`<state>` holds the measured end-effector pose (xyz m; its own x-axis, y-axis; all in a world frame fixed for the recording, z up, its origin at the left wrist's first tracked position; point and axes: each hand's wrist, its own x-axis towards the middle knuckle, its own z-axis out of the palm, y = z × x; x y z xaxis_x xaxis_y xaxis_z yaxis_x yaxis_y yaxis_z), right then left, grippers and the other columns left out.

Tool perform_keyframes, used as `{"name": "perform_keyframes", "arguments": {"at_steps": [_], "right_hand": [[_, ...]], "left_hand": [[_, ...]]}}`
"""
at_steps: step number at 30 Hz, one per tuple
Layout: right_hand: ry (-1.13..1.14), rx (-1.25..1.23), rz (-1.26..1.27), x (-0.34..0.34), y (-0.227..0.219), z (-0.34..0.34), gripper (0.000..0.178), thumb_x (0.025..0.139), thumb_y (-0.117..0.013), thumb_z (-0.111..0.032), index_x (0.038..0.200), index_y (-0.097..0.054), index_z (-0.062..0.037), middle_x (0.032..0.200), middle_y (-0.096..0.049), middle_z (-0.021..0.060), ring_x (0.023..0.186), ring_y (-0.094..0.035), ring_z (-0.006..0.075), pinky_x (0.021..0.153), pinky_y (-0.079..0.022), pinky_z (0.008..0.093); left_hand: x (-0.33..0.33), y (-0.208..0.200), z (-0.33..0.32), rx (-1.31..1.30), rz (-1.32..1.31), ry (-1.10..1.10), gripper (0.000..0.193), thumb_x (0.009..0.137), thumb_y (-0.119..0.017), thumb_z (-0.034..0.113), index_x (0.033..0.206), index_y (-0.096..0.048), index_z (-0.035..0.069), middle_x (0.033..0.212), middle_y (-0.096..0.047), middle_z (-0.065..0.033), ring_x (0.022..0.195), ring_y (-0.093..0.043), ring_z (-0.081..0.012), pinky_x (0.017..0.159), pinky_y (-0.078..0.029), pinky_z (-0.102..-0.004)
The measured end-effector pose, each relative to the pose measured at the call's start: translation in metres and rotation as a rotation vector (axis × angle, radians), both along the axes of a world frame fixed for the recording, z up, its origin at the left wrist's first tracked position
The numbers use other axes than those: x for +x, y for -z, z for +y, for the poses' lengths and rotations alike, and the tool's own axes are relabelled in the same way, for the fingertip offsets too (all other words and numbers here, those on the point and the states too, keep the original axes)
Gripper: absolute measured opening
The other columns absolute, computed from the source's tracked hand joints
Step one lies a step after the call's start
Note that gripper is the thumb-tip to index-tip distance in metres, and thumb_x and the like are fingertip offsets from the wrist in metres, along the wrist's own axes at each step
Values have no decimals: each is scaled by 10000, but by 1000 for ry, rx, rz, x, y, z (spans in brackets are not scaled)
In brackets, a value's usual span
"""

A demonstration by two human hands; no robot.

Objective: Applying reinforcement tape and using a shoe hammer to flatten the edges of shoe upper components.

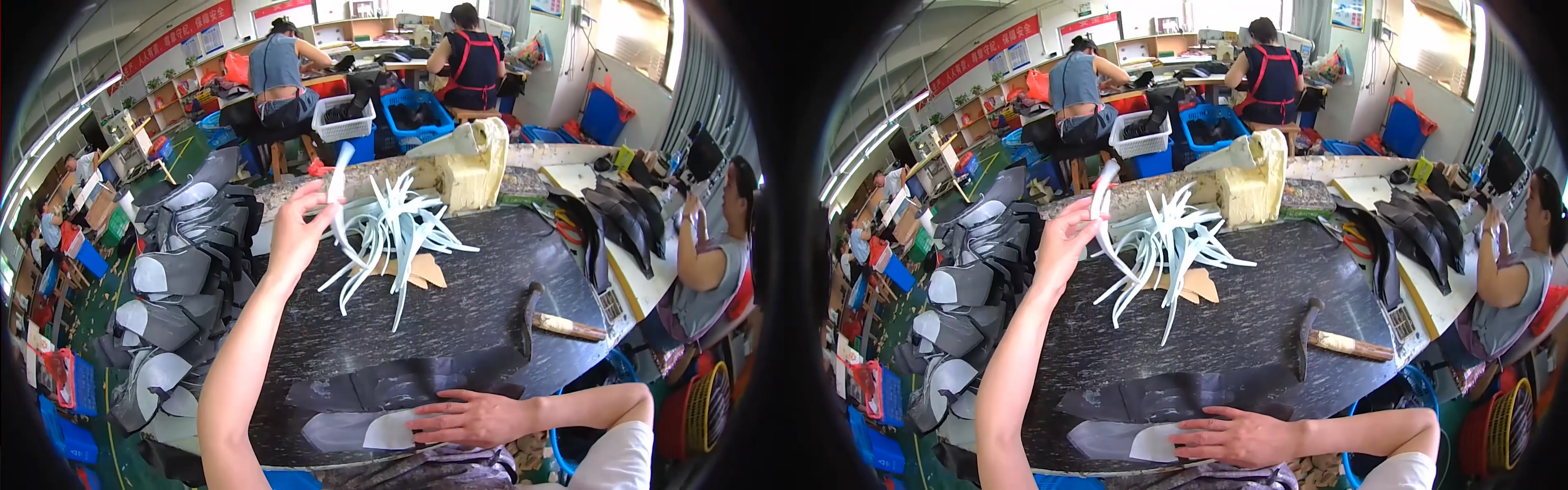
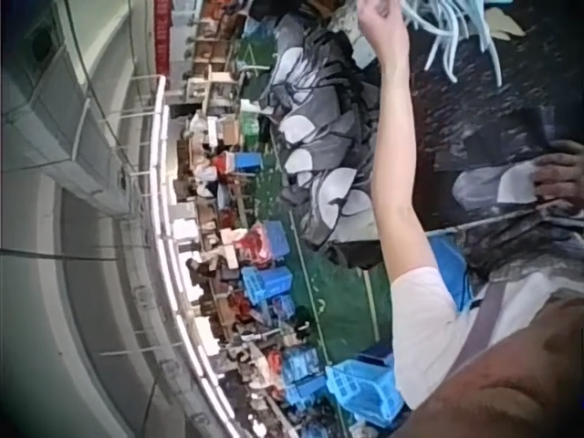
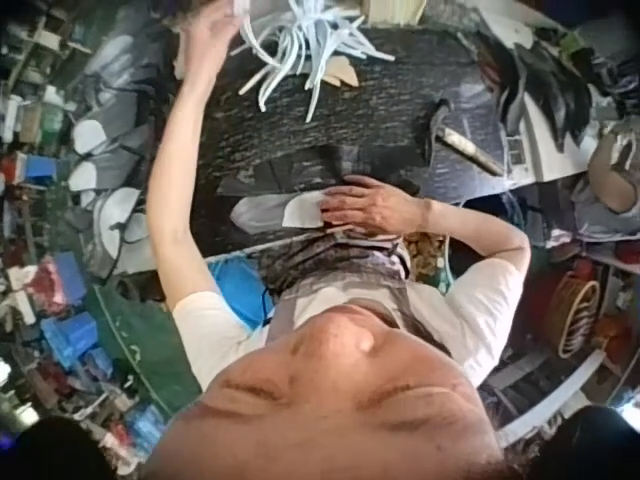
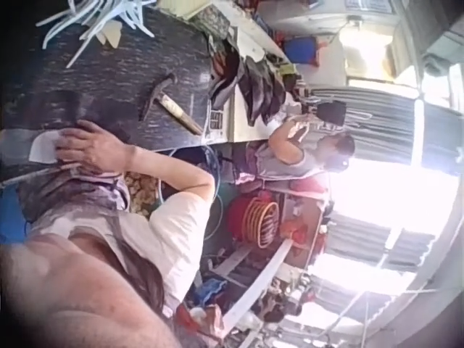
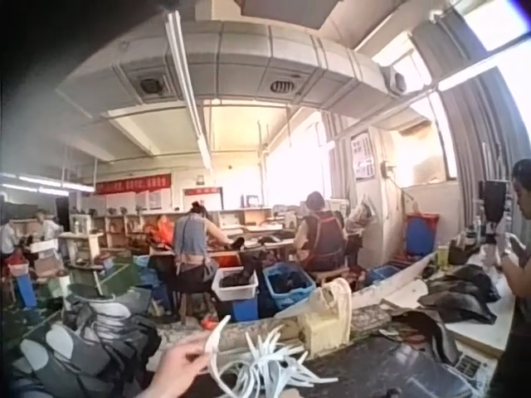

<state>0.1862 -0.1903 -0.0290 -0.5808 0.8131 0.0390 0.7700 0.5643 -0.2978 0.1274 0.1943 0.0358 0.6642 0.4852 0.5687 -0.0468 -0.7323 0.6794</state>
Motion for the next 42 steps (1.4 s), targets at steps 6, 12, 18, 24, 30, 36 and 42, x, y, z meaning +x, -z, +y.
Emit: {"name": "perform_keyframes", "arguments": {"at_steps": [6, 12, 18, 24, 30, 36, 42], "right_hand": [[347, 138, 486, 17, -28, 16, 726, 890, -723, -175, 1518, -365, -105, 1545, -362, 203, 1268, -557, 316, 1035, -482, 446], [625, 199, 909, 67, -73, 127, 806, 851, -766, -103, 1525, -326, -57, 1336, -542, 219, 828, -671, 190, 801, -552, 330], [564, 321, 708, 87, -82, 152, 266, 984, -591, -125, 1225, -664, -39, 890, -692, 118, 723, -678, 187, 651, -547, 333], [855, 586, -340, 176, -25, 171, 274, 942, -645, -241, 1134, -678, -48, 1193, -625, 182, 1116, -591, 335, 903, -507, 429], [477, -399, 907, 62, -72, 70, 827, 760, -887, -247, 1442, -462, -50, 968, -610, 59, 831, -606, 129, 717, -531, 293], [680, -559, 1499, -36, -4, -54, 153, 960, -680, -99, 1072, -675, 5, 894, -649, 12, 760, -622, 60, 632, -508, 199], [808, -337, 1491, -27, 1, -78, 143, 937, -689, -57, 1061, -705, 12, 1053, -688, 81, 966, -673, 136, 824, -555, 252]], "left_hand": [[-18, -47, -67, -324, -181, 389, 186, 1007, -583, 108, 1114, -689, -2, 1033, -712, -50, 976, -653, -110, 942, -483, -275], [-14, -27, -100, -780, -38, 583, 247, 1002, -608, 181, 1131, -690, -12, 1115, -707, -83, 1016, -653, -137, 946, -498, -296], [-28, -17, -92, -797, -135, 515, 242, 1027, -556, 190, 1114, -686, 5, 1097, -703, -100, 1064, -640, -169, 1009, -470, -345], [-67, -44, -71, -721, -633, 320, 248, 1036, -520, 189, 1167, -610, -2, 809, -565, -40, 777, -545, -121, 830, -524, -358], [-138, -32, -149, -552, 520, 513, 160, 959, -636, 105, 1063, -688, -6, 873, -677, -89, 760, -666, -165, 665, -518, -305], [-158, 28, -218, -667, 805, 735, 216, 877, -735, 60, 1088, -712, 25, 930, -696, -104, 762, -685, -223, 669, -532, -316], [-151, 21, -228, -458, 410, 553, 247, 839, -746, -39, 1074, -687, 13, 892, -698, -93, 684, -656, -164, 588, -499, -255]]}}
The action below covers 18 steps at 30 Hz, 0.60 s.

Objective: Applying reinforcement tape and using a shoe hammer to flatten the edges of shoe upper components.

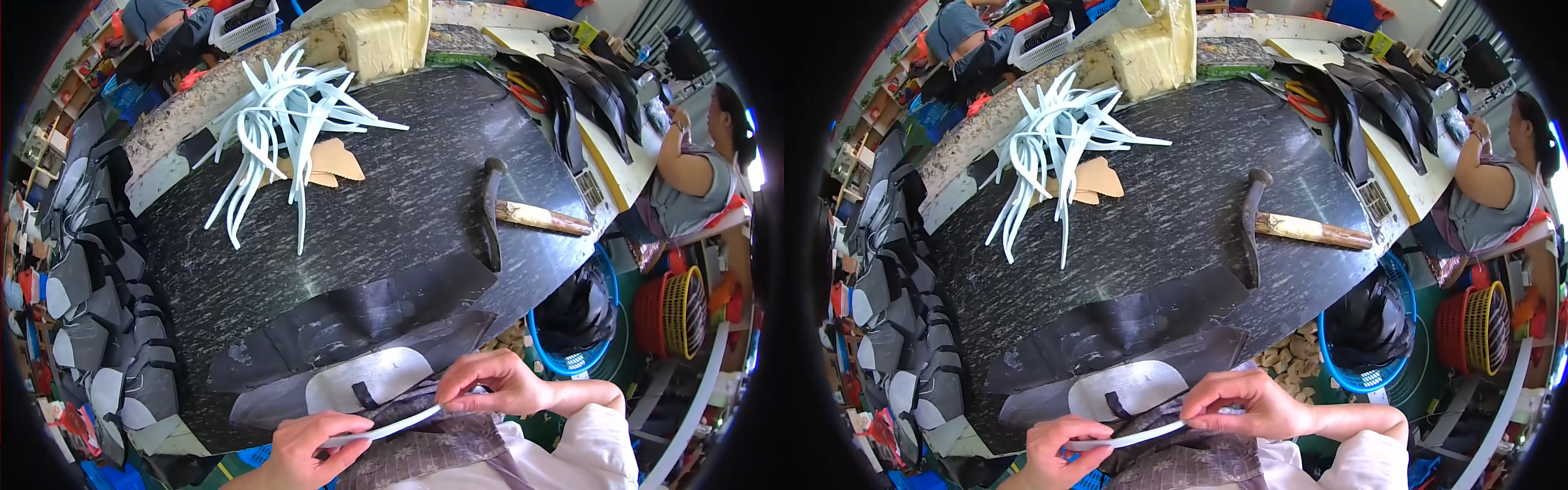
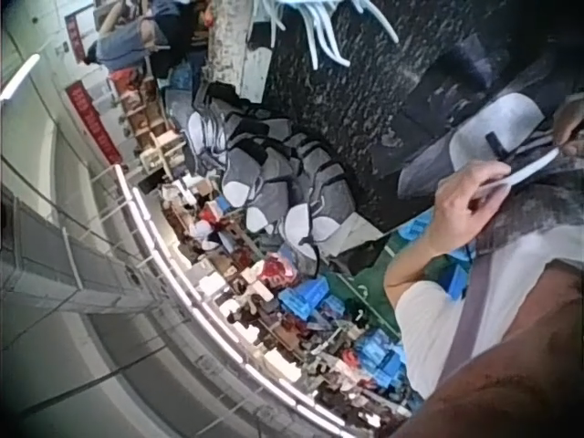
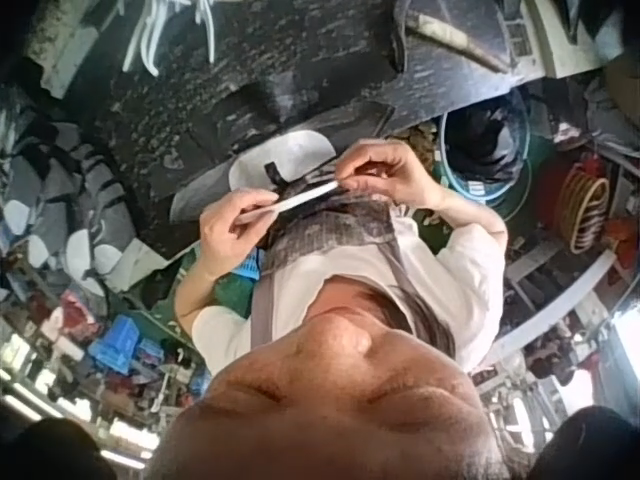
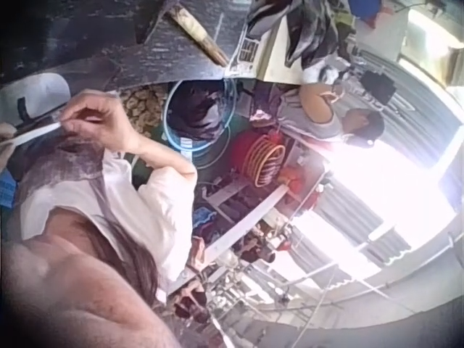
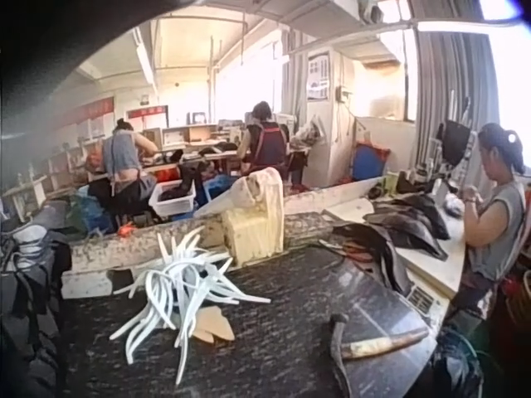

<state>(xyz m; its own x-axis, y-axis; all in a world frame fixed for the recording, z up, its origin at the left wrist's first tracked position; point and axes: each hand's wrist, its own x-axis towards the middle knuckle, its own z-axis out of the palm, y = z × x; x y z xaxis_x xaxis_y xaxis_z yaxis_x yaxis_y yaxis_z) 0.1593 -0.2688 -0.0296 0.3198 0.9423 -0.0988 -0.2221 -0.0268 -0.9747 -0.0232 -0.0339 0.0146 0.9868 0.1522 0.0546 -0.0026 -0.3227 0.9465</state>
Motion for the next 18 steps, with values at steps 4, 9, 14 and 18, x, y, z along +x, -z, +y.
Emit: {"name": "perform_keyframes", "arguments": {"at_steps": [4, 9, 14, 18], "right_hand": [[43, -81, 60, 4, 0, 0, 148, 910, -710, -26, 1053, -717, 15, 1052, -702, 97, 919, -690, 153, 788, -568, 281], [232, 102, -779, 26, -6, 8, 228, 780, -806, -47, 998, -741, -33, 928, -700, 84, 782, -697, 209, 639, -563, 298], [312, -45, -1235, 41, 8, 33, 199, 733, -824, -37, 893, -705, -45, 826, -686, 56, 644, -677, 185, 535, -536, 288], [266, -31, -1181, 48, 10, 36, 197, 729, -830, -38, 879, -704, -52, 802, -684, 42, 650, -679, 181, 533, -531, 280]], "left_hand": [[14, 2, -2, 7, -3, 13, 216, 823, -745, -68, 1015, -673, -3, 910, -700, -111, 710, -684, -172, 584, -512, -257], [22, 10, -7, 41, -73, -110, 194, 829, -759, 6, 1016, -713, 28, 896, -695, -101, 705, -677, -204, 588, -536, -310], [49, 39, -3, 275, -80, -84, 217, 770, -761, -68, 958, -690, 14, 857, -694, -96, 650, -682, -186, 496, -537, -261], [45, 37, -5, 235, -34, -160, 226, 767, -754, -75, 970, -707, 15, 876, -688, -98, 651, -686, -175, 516, -547, -265]]}}
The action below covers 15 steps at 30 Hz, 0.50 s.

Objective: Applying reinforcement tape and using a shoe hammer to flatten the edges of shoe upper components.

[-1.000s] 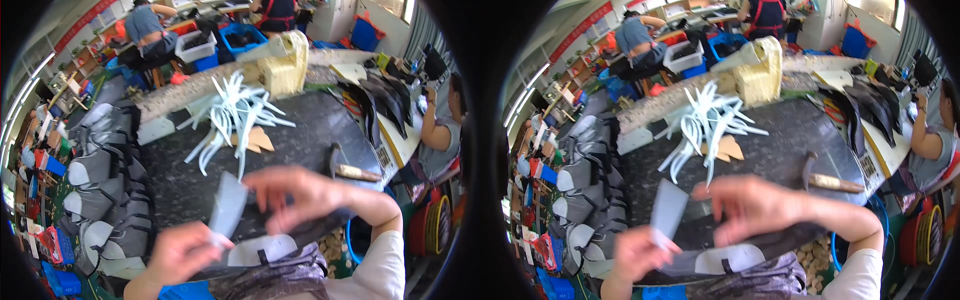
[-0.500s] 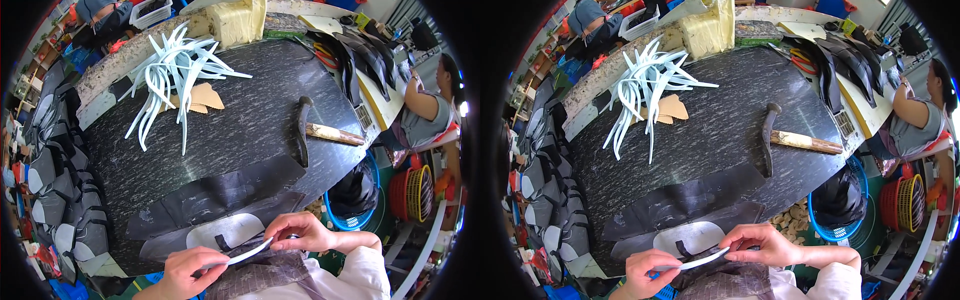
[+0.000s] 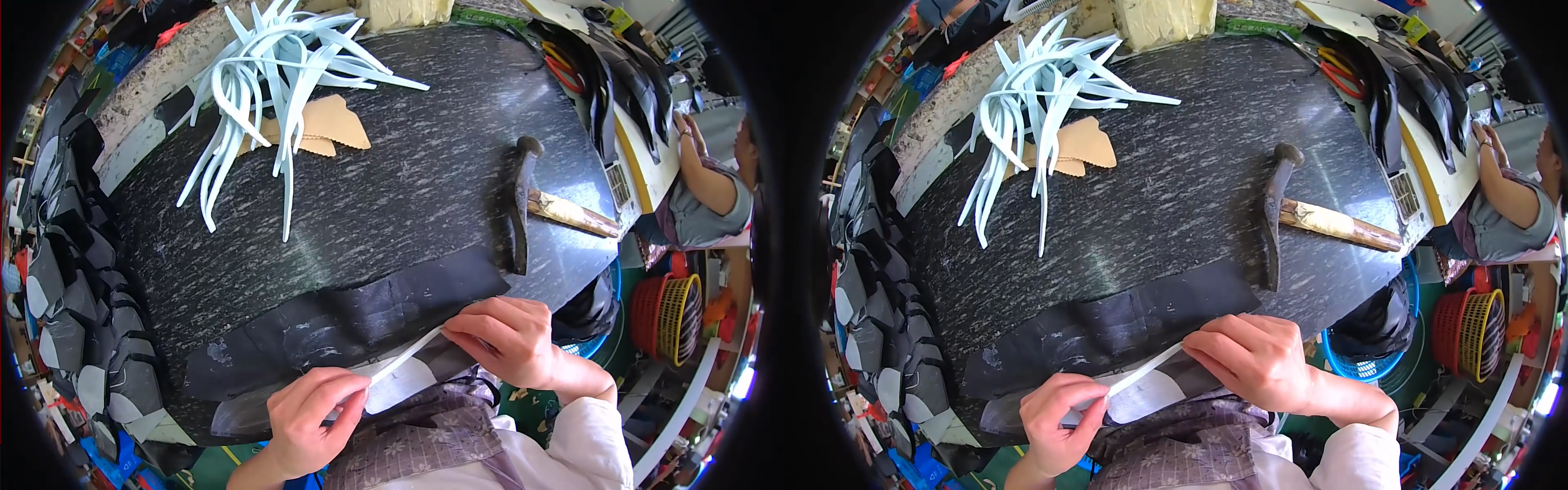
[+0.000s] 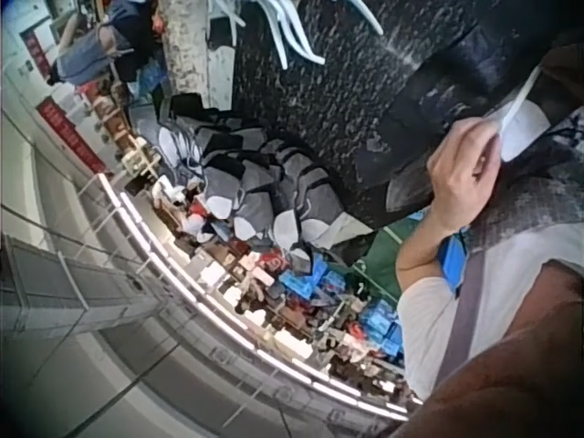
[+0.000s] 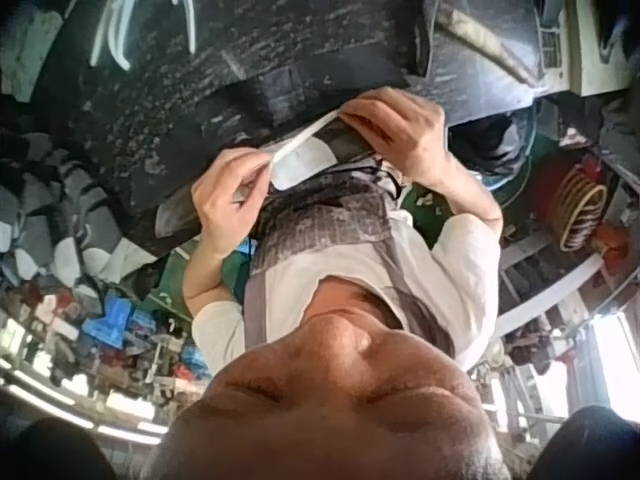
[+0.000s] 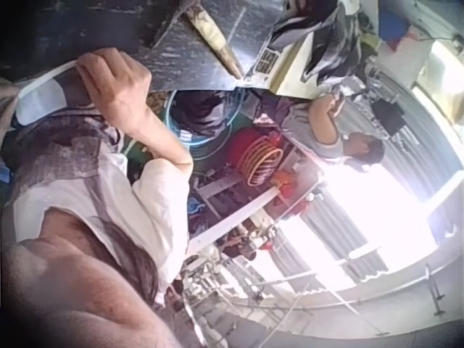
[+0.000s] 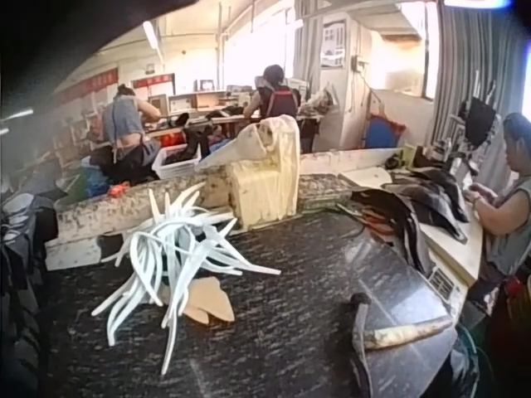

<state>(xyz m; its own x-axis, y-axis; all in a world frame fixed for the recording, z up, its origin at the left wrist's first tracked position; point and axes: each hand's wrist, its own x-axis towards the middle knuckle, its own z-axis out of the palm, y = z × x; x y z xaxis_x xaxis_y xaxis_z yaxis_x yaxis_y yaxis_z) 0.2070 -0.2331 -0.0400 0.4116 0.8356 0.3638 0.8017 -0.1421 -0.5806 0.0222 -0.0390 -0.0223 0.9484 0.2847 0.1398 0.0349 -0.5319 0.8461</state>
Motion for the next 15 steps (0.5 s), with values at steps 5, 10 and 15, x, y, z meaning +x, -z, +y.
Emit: {"name": "perform_keyframes", "arguments": {"at_steps": [5, 10, 15], "right_hand": [[-9, -79, 52, 7, -1, 7, 144, 777, -787, -77, 894, -702, -80, 817, -665, 20, 637, -664, 178, 540, -532, 292], [-59, -55, 142, 13, -1, 1, 155, 779, -797, -80, 890, -692, -56, 830, -674, 41, 640, -671, 183, 533, -526, 289], [-80, -85, -19, 13, -2, 13, 196, 746, -796, -79, 908, -685, -66, 809, -635, 16, 593, -623, 152, 494, -490, 283]], "left_hand": [[-1, 3, 1, -54, 57, -48, 222, 768, -753, -75, 971, -724, 12, 890, -689, -95, 644, -683, -162, 523, -550, -262], [-1, 2, 4, -66, 46, -12, 219, 769, -764, -50, 973, -732, 22, 888, -694, -83, 646, -682, -160, 517, -537, -261], [-2, 0, 5, -91, 88, -35, 215, 772, -768, -35, 976, -736, 25, 886, -694, -80, 646, -682, -161, 505, -528, -257]]}}
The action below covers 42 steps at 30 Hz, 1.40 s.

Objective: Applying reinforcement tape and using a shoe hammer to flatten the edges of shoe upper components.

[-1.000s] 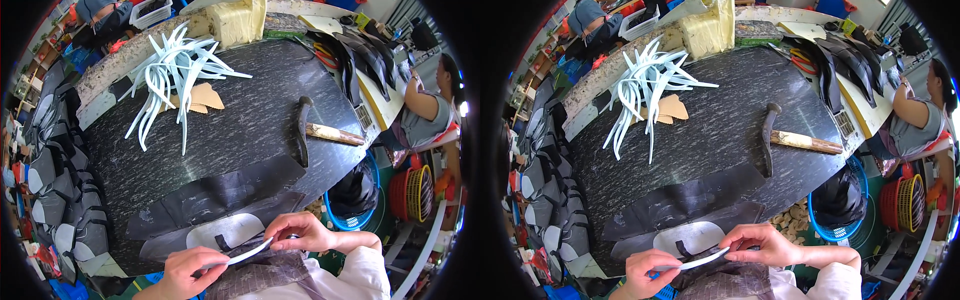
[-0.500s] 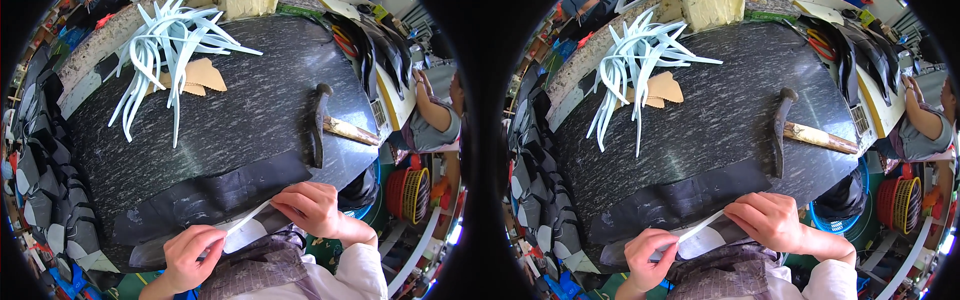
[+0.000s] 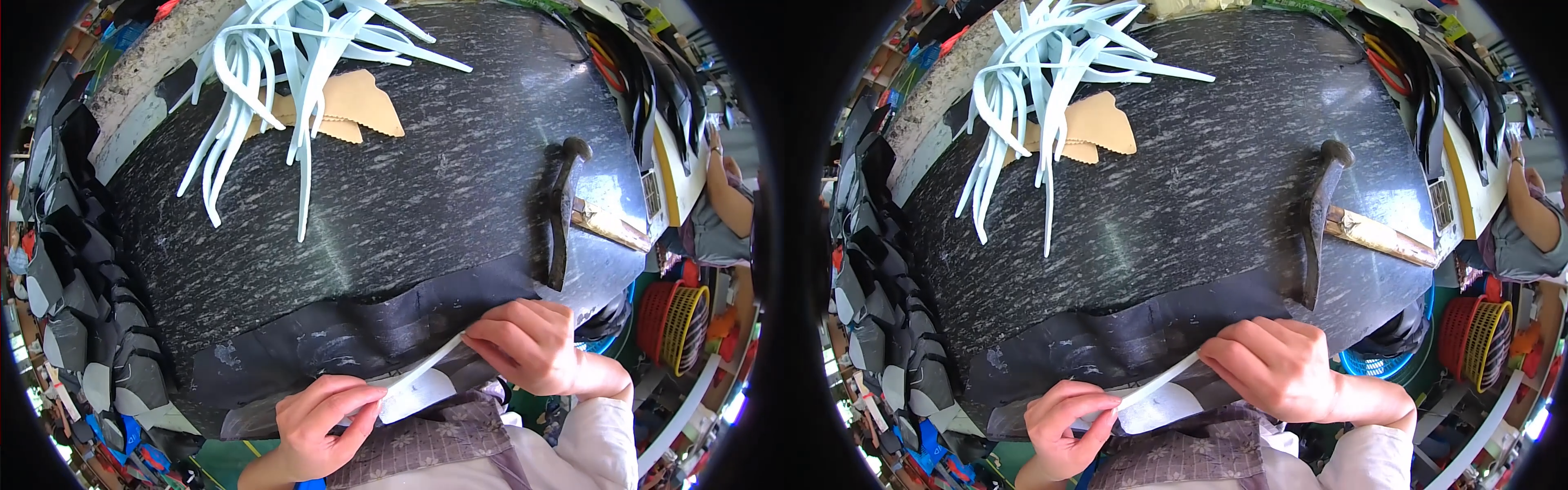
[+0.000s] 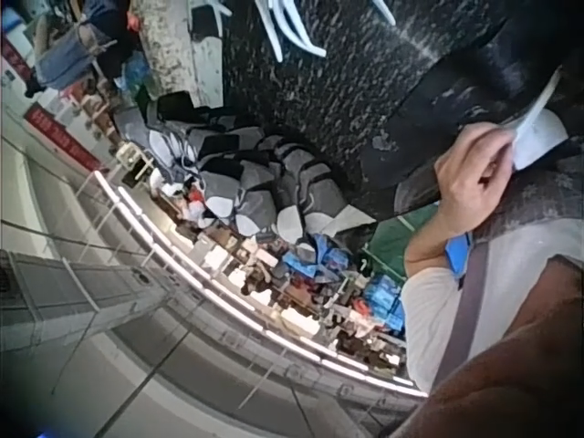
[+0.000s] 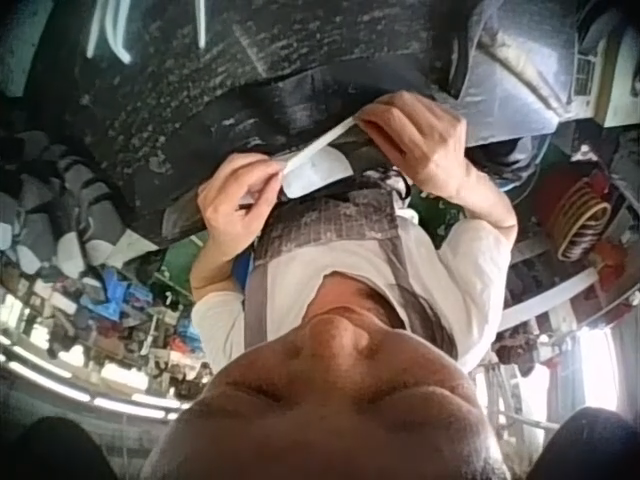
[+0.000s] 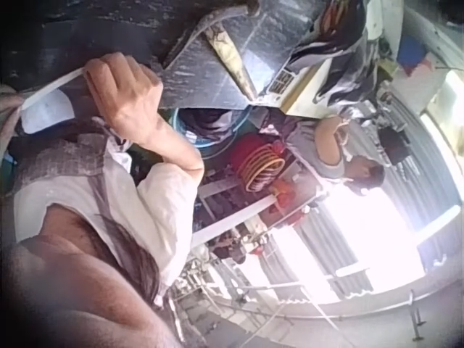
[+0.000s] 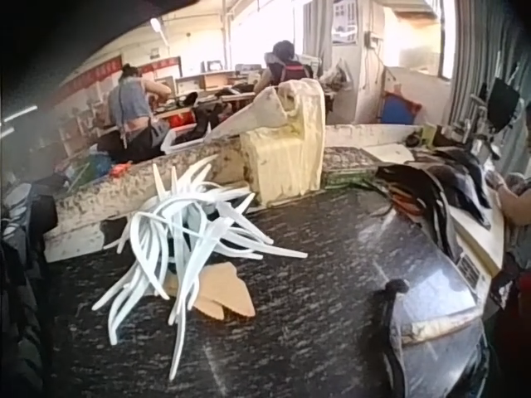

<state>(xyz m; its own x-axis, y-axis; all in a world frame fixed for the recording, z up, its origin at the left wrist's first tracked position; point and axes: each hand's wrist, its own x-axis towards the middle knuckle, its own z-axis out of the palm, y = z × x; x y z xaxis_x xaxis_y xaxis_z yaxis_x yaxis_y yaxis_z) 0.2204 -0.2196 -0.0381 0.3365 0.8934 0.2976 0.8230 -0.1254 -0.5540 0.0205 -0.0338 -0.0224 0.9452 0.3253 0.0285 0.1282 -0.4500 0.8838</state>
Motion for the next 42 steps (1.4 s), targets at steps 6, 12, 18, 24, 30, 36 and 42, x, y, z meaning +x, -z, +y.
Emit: {"name": "perform_keyframes", "arguments": {"at_steps": [6, 12, 18, 24, 30, 36, 42], "right_hand": [[-140, 45, -198, 8, -3, 2, 270, 736, -760, -119, 997, -704, -85, 867, -620, -11, 655, -575, 112, 554, -452, 252], [-368, 45, -476, 7, 4, 2, 346, 743, -716, -195, 1081, -740, -124, 1017, -640, -28, 861, -586, 87, 762, -446, 229], [-549, 83, -489, -6, 5, 16, 336, 778, -664, -167, 1091, -724, -59, 1198, -668, 29, 965, -617, 126, 847, -482, 244], [-615, 55, -354, -17, -4, 27, 303, 817, -630, -167, 1065, -675, 2, 1186, -669, 111, 1032, -658, 190, 932, -521, 295], [-531, 15, -301, -28, -1, 29, 323, 829, -617, -182, 1104, -657, -18, 1125, -676, 101, 971, -675, 172, 895, -543, 277], [-509, -123, -274, -43, -3, 37, 413, 848, -712, -370, 1119, -707, -58, 1206, -610, 68, 1058, -616, 155, 894, -520, 326], [-579, -53, -239, -53, -7, 52, 417, 840, -723, -316, 1134, -682, -23, 1169, -641, 83, 1041, -646, 178, 889, -531, 299]], "left_hand": [[5, 0, 2, -20, 19, -26, 193, 785, -768, -24, 968, -740, 27, 880, -692, -78, 652, -683, -165, 522, -539, -270], [7, 0, 2, -82, 91, -83, 161, 800, -740, -64, 946, -733, 4, 893, -667, -98, 654, -671, -134, 555, -514, -240], [11, 2, 1, -66, 146, -74, 215, 801, -753, -17, 1003, -705, 41, 925, -654, -74, 672, -672, -199, 566, -554, -317], [0, 3, -7, 363, 8, 41, 270, 761, -783, 13, 1009, -676, 14, 990, -678, -93, 657, -669, -226, 584, -555, -329], [-25, -2, 2, 161, 66, -176, 210, 779, -773, -42, 956, -679, 23, 889, -708, -110, 682, -682, -158, 536, -530, -253], [-21, 1, 11, 136, 105, -150, 222, 784, -756, -24, 980, -672, 41, 866, -653, -69, 615, -658, -213, 492, -517, -317], [-29, -10, 16, 623, 163, -68, 231, 754, -801, 51, 955, -688, 64, 776, -619, -21, 604, -641, -190, 501, -495, -315]]}}
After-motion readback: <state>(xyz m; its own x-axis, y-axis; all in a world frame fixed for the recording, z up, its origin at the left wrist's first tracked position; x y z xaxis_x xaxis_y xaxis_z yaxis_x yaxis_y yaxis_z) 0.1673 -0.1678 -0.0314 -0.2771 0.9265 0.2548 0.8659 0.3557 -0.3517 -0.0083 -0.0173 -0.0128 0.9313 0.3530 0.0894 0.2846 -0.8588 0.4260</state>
